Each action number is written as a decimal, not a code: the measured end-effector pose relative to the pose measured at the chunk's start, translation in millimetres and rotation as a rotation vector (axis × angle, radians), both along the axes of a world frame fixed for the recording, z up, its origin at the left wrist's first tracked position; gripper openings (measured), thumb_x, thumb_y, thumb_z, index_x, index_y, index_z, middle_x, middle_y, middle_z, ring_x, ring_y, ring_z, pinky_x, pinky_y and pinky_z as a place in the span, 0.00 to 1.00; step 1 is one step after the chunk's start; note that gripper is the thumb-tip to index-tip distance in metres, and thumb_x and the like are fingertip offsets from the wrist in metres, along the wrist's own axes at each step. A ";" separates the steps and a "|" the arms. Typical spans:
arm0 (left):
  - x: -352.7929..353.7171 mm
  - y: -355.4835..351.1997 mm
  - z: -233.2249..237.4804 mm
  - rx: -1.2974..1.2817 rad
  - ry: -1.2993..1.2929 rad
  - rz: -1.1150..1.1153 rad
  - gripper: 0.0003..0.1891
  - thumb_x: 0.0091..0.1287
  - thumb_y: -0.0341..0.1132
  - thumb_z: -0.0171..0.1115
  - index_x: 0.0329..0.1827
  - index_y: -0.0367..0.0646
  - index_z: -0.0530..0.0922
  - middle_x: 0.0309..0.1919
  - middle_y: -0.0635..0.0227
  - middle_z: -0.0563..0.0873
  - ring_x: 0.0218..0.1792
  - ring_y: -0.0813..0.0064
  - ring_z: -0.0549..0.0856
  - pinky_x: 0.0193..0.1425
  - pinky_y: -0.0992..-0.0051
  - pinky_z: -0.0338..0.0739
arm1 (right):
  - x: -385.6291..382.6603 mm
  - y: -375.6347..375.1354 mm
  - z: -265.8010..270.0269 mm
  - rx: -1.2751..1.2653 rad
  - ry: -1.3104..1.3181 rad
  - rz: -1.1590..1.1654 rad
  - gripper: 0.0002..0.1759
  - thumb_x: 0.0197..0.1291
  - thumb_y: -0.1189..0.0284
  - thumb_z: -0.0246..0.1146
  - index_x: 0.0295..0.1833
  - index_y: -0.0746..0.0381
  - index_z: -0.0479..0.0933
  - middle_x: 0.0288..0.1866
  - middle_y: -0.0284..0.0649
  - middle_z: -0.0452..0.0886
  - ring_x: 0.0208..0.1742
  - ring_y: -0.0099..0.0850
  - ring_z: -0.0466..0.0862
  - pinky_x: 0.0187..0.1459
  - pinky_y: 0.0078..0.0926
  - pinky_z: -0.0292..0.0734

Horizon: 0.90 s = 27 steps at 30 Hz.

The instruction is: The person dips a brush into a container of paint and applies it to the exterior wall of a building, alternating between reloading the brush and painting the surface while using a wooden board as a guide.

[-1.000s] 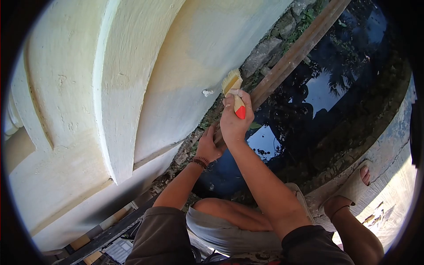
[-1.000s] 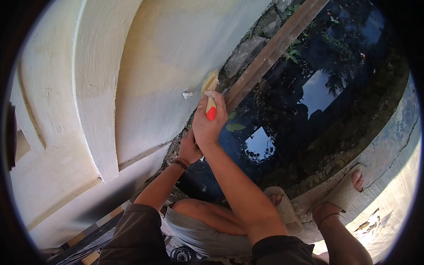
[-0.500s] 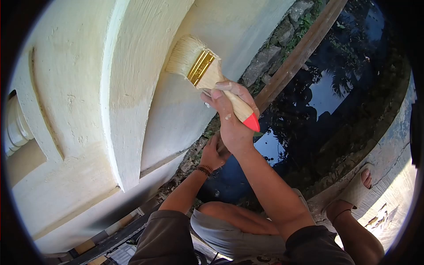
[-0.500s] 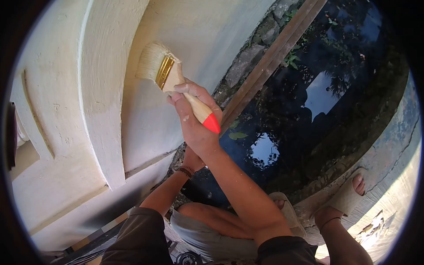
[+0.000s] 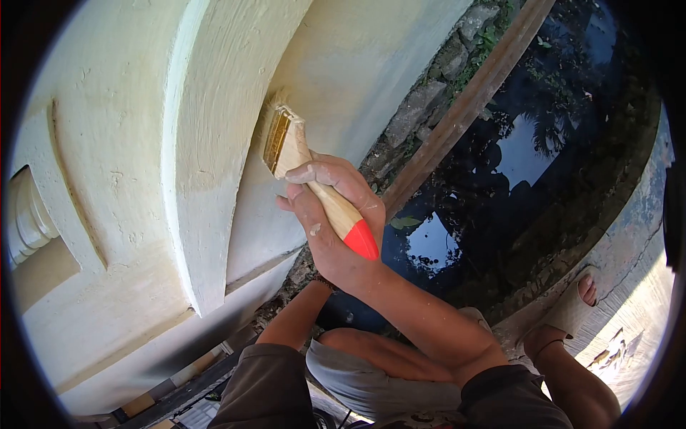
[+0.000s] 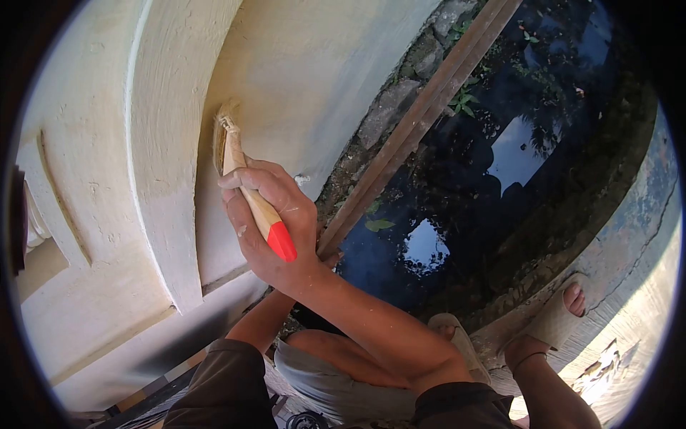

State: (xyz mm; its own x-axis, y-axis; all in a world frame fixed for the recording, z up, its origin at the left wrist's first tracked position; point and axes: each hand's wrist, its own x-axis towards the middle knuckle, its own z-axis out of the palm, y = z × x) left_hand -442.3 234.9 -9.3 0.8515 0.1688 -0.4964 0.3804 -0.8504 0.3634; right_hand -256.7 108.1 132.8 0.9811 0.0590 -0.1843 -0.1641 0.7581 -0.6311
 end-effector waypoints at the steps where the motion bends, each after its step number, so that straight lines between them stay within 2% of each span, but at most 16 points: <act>1: -2.7 1.2 -2.3 0.007 -0.018 -0.004 0.38 0.51 0.35 0.74 0.66 0.42 0.68 0.55 0.48 0.80 0.56 0.47 0.80 0.60 0.58 0.77 | -4.2 -7.2 1.1 0.153 0.042 0.055 0.11 0.62 0.86 0.60 0.48 0.64 0.77 0.48 0.44 0.80 0.45 0.29 0.83 0.45 0.25 0.80; 2: -4.7 2.8 -4.7 0.016 -0.040 -0.007 0.38 0.51 0.35 0.74 0.67 0.41 0.68 0.55 0.48 0.80 0.56 0.48 0.80 0.60 0.58 0.77 | -5.4 -12.5 0.1 0.307 0.082 0.112 0.11 0.63 0.86 0.60 0.49 0.64 0.77 0.50 0.43 0.80 0.47 0.26 0.83 0.46 0.23 0.81; 3: -5.3 5.3 -7.6 0.025 -0.065 -0.009 0.38 0.51 0.35 0.74 0.67 0.41 0.68 0.54 0.48 0.80 0.56 0.48 0.80 0.59 0.58 0.77 | -8.6 -7.6 -17.4 0.308 -0.006 0.054 0.11 0.64 0.86 0.59 0.51 0.65 0.77 0.53 0.43 0.79 0.47 0.28 0.83 0.50 0.25 0.83; 5: -8.0 6.1 -9.6 0.042 -0.114 -0.007 0.39 0.50 0.35 0.74 0.67 0.41 0.67 0.54 0.47 0.80 0.55 0.48 0.80 0.59 0.58 0.77 | -14.8 11.0 -50.3 0.369 0.193 0.021 0.09 0.64 0.85 0.59 0.49 0.65 0.77 0.55 0.44 0.79 0.46 0.27 0.83 0.53 0.29 0.84; 8: 10.7 -9.3 17.3 -0.003 -0.013 0.125 0.42 0.49 0.35 0.75 0.69 0.40 0.66 0.53 0.47 0.80 0.55 0.47 0.81 0.59 0.58 0.78 | -7.3 10.0 -85.9 0.179 0.284 0.109 0.07 0.65 0.83 0.59 0.46 0.65 0.77 0.54 0.41 0.77 0.47 0.27 0.82 0.51 0.31 0.86; 11: 5.0 -7.4 12.6 0.021 -0.016 0.123 0.44 0.48 0.36 0.76 0.70 0.41 0.65 0.52 0.48 0.80 0.54 0.48 0.82 0.58 0.58 0.79 | -10.5 9.6 -96.4 -0.074 0.378 -0.050 0.07 0.64 0.83 0.59 0.45 0.64 0.77 0.46 0.39 0.77 0.42 0.26 0.81 0.41 0.26 0.88; 12: 5.0 -6.0 11.8 0.028 -0.034 0.118 0.44 0.48 0.37 0.77 0.70 0.41 0.65 0.52 0.48 0.80 0.55 0.49 0.82 0.57 0.59 0.80 | -9.6 13.4 -99.0 -0.071 0.372 -0.045 0.07 0.64 0.83 0.59 0.45 0.64 0.77 0.46 0.39 0.77 0.42 0.26 0.81 0.41 0.26 0.88; 14: 5.8 -6.7 14.5 0.043 -0.019 0.105 0.43 0.51 0.38 0.76 0.70 0.42 0.65 0.53 0.49 0.81 0.56 0.49 0.82 0.59 0.59 0.79 | -12.1 22.9 -107.9 -0.313 0.345 -0.029 0.08 0.68 0.81 0.58 0.51 0.63 0.75 0.48 0.40 0.78 0.47 0.26 0.80 0.47 0.34 0.88; 15: 6.6 -7.7 15.0 0.055 -0.005 0.089 0.41 0.53 0.39 0.74 0.71 0.43 0.65 0.54 0.49 0.81 0.57 0.50 0.81 0.60 0.59 0.77 | -14.1 30.9 -110.9 -0.340 0.180 0.022 0.08 0.68 0.81 0.57 0.50 0.64 0.75 0.48 0.41 0.77 0.47 0.27 0.81 0.47 0.33 0.89; 16: -2.9 -1.3 4.5 0.054 -0.005 0.092 0.41 0.53 0.39 0.74 0.71 0.43 0.65 0.54 0.49 0.81 0.57 0.50 0.81 0.60 0.59 0.77 | -13.8 33.1 -93.8 -0.341 0.179 0.025 0.08 0.68 0.81 0.57 0.50 0.64 0.75 0.48 0.41 0.77 0.47 0.27 0.81 0.47 0.33 0.89; 18: -24.8 19.7 -27.8 -0.223 0.079 0.186 0.35 0.62 0.42 0.68 0.71 0.43 0.65 0.59 0.50 0.78 0.60 0.52 0.79 0.64 0.61 0.74 | -4.9 23.5 -36.3 -0.214 0.090 0.073 0.08 0.68 0.82 0.57 0.50 0.64 0.75 0.52 0.44 0.77 0.49 0.30 0.82 0.51 0.37 0.88; 19: -23.0 18.2 -26.0 -0.222 0.075 0.186 0.35 0.62 0.42 0.68 0.71 0.43 0.65 0.59 0.50 0.78 0.60 0.52 0.79 0.64 0.61 0.74 | -6.0 11.9 -20.8 -0.214 0.086 0.073 0.08 0.68 0.82 0.57 0.50 0.64 0.75 0.52 0.44 0.77 0.49 0.30 0.82 0.51 0.37 0.88; 21: -19.7 14.4 -19.5 -0.163 0.081 0.188 0.36 0.60 0.41 0.70 0.71 0.43 0.65 0.58 0.49 0.78 0.59 0.51 0.79 0.63 0.60 0.75 | -9.3 -8.5 -0.3 0.122 -0.058 0.111 0.08 0.68 0.81 0.58 0.51 0.65 0.74 0.56 0.48 0.76 0.52 0.34 0.83 0.53 0.39 0.87; 25: -2.7 -0.2 5.8 -0.043 0.097 0.187 0.39 0.55 0.39 0.72 0.71 0.44 0.65 0.56 0.48 0.78 0.56 0.48 0.81 0.60 0.58 0.78 | 22.3 -21.2 -6.7 0.219 -0.090 -0.088 0.09 0.68 0.80 0.59 0.52 0.65 0.72 0.55 0.49 0.77 0.52 0.38 0.84 0.55 0.43 0.86; 26: 1.7 -3.7 9.4 -0.015 0.100 0.186 0.40 0.54 0.38 0.73 0.71 0.44 0.65 0.56 0.48 0.78 0.55 0.48 0.81 0.59 0.57 0.78 | 34.4 -15.6 -25.1 0.211 0.019 -0.013 0.09 0.68 0.80 0.59 0.52 0.65 0.72 0.53 0.49 0.78 0.51 0.38 0.84 0.54 0.43 0.86; 27: 5.2 -7.4 11.4 0.000 -0.042 0.170 0.44 0.48 0.37 0.77 0.70 0.43 0.65 0.53 0.47 0.80 0.51 0.46 0.83 0.56 0.57 0.80 | 40.6 -10.4 -50.0 0.201 0.132 0.064 0.09 0.67 0.79 0.59 0.52 0.66 0.73 0.52 0.48 0.78 0.50 0.38 0.84 0.53 0.42 0.86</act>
State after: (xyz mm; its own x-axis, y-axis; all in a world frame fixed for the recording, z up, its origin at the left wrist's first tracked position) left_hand -437.2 227.5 2.1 0.8305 0.3124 -0.4612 0.5036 -0.7749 0.3819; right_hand -216.1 97.7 82.8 0.9423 0.1682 -0.2894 -0.2868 0.8516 -0.4388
